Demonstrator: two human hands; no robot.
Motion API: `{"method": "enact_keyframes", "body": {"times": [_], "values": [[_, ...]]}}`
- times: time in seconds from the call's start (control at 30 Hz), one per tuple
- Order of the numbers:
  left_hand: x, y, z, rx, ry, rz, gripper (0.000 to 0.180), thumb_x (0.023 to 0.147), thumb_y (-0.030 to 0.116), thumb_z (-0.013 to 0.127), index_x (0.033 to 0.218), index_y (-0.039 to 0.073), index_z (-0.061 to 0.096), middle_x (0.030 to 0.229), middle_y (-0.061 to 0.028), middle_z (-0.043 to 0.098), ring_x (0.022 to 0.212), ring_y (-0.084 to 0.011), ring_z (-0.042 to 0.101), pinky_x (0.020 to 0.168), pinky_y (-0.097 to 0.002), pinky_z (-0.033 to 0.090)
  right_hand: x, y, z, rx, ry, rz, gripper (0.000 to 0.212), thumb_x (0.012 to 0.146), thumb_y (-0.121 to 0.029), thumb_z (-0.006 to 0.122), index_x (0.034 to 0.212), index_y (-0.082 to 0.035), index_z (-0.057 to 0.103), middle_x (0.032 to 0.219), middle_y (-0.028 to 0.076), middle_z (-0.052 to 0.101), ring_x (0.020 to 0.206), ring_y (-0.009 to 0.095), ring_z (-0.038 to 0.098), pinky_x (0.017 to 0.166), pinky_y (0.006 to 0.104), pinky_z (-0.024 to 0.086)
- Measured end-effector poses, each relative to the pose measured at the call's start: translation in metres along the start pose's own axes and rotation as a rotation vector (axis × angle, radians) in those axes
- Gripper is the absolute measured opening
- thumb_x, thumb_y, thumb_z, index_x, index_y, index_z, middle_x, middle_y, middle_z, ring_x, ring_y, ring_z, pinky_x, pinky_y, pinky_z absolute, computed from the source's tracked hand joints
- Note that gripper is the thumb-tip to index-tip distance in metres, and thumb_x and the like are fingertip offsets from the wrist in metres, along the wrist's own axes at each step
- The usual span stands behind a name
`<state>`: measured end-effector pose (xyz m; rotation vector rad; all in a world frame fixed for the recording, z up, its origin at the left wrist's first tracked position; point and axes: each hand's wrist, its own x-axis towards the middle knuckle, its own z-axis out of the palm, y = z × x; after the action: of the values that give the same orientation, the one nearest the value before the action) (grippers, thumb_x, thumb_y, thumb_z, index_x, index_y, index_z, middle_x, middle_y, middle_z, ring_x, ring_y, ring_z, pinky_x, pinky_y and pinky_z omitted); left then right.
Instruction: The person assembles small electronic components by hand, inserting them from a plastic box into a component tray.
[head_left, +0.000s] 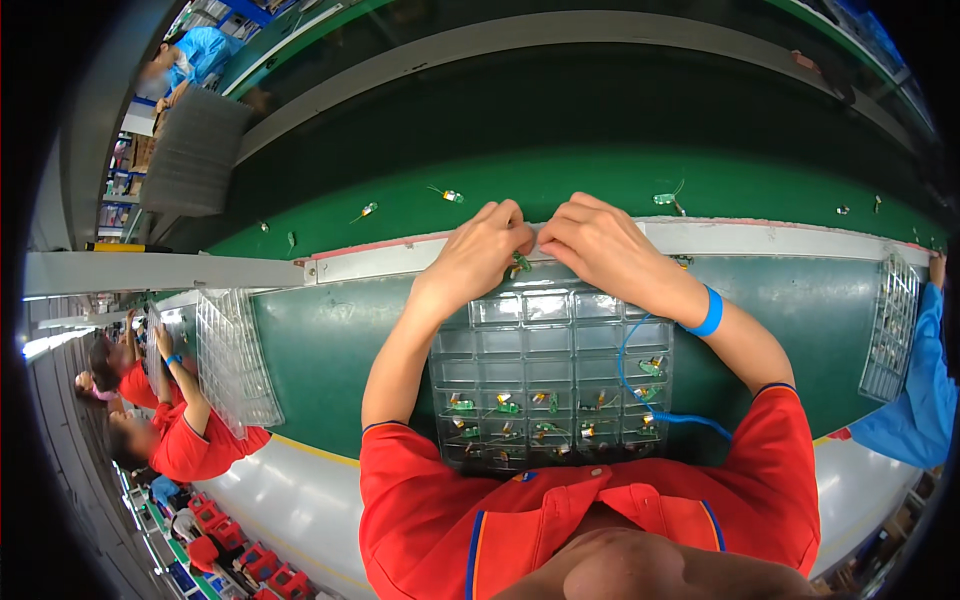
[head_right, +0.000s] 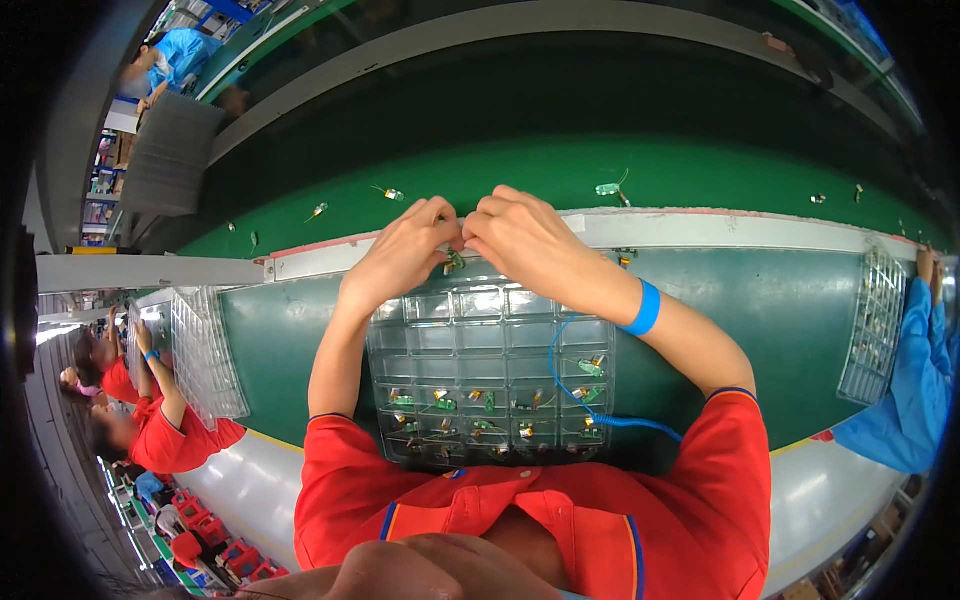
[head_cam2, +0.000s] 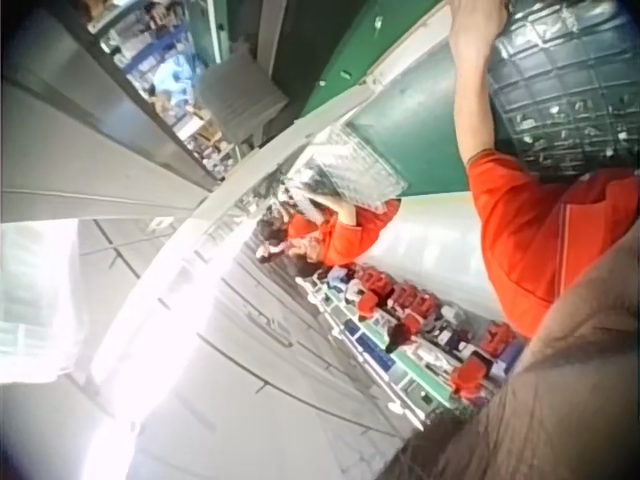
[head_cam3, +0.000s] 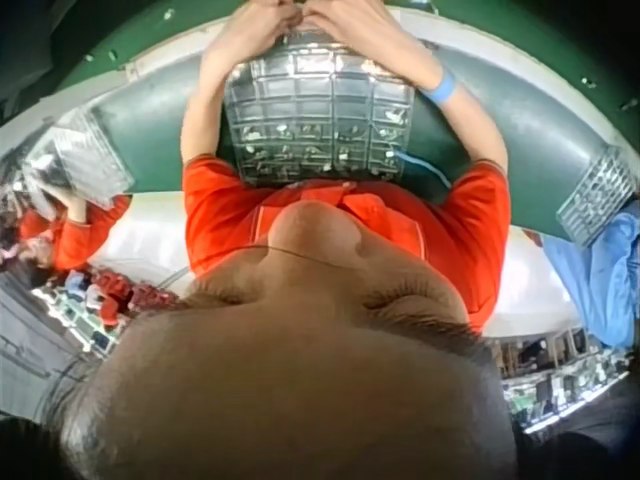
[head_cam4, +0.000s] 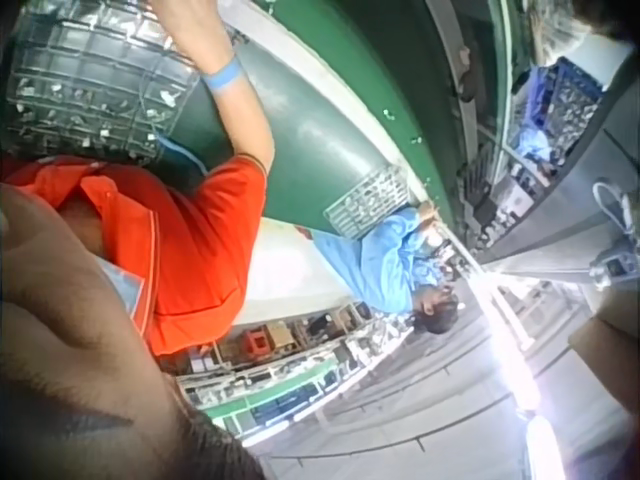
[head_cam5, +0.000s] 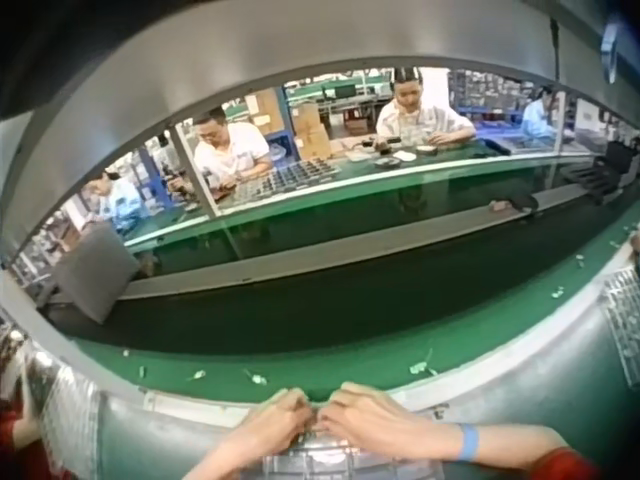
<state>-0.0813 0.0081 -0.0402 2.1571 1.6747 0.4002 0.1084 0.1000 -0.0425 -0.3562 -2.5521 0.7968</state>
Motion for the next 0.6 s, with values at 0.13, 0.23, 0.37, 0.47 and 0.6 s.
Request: {"method": "enact_keyframes", "body": {"times": [0.13,0.23,0.37,0.47,0.6], "values": [[0.002,-0.002,-0.002,0.008,0.004,-0.049,0.017,0.070,-0.007,0.065,0.083,0.003,0.061,0.091,-0.0102,0.053,0.091,-0.0298,0.053,0.081,-0.0400,0.047,0.001,0.001,-0.003,-0.015,0.003,0.004,0.010,0.081,-0.009,0.067,0.085,0.000,0.065,0.080,0.011,0.062,0.080,0.028,0.056,0.072,0.0381,0.048],[0.005,-0.006,-0.002,-0.042,0.079,-0.040,0.012,0.072,-0.005,0.065,0.081,0.001,0.061,0.084,-0.0090,0.058,0.083,-0.0258,0.059,0.075,-0.0350,0.048,0.001,0.006,0.001,-0.016,0.040,0.004,0.010,0.081,-0.008,0.067,0.086,0.000,0.066,0.082,0.011,0.063,0.081,0.029,0.058,0.072,0.0376,0.049],[0.011,0.005,-0.008,-0.365,0.178,-0.162,0.010,0.077,-0.003,0.066,0.086,-0.001,0.062,0.076,-0.0095,0.066,0.069,-0.0190,0.065,0.064,-0.0282,0.052,0.001,0.007,0.003,0.040,0.131,0.025,0.013,0.079,-0.008,0.069,0.089,0.000,0.067,0.083,0.012,0.066,0.080,0.028,0.060,0.071,0.0373,0.050],[0.010,0.013,-0.015,-0.455,0.226,-0.203,0.012,0.079,-0.001,0.068,0.090,-0.002,0.064,0.077,-0.0100,0.069,0.068,-0.0160,0.067,0.062,-0.0268,0.053,0.002,0.004,0.000,0.057,0.182,0.050,0.016,0.078,-0.009,0.072,0.090,0.000,0.068,0.081,0.013,0.067,0.077,0.028,0.062,0.068,0.0373,0.050],[0.011,0.017,-0.021,-0.556,0.196,-0.303,0.013,0.081,0.001,0.069,0.093,-0.001,0.065,0.079,-0.0075,0.070,0.069,-0.0126,0.066,0.063,-0.0254,0.053,0.002,0.000,-0.004,0.031,0.220,0.043,0.016,0.076,-0.008,0.073,0.089,0.000,0.068,0.080,0.013,0.068,0.076,0.027,0.063,0.065,0.0370,0.051]]}}
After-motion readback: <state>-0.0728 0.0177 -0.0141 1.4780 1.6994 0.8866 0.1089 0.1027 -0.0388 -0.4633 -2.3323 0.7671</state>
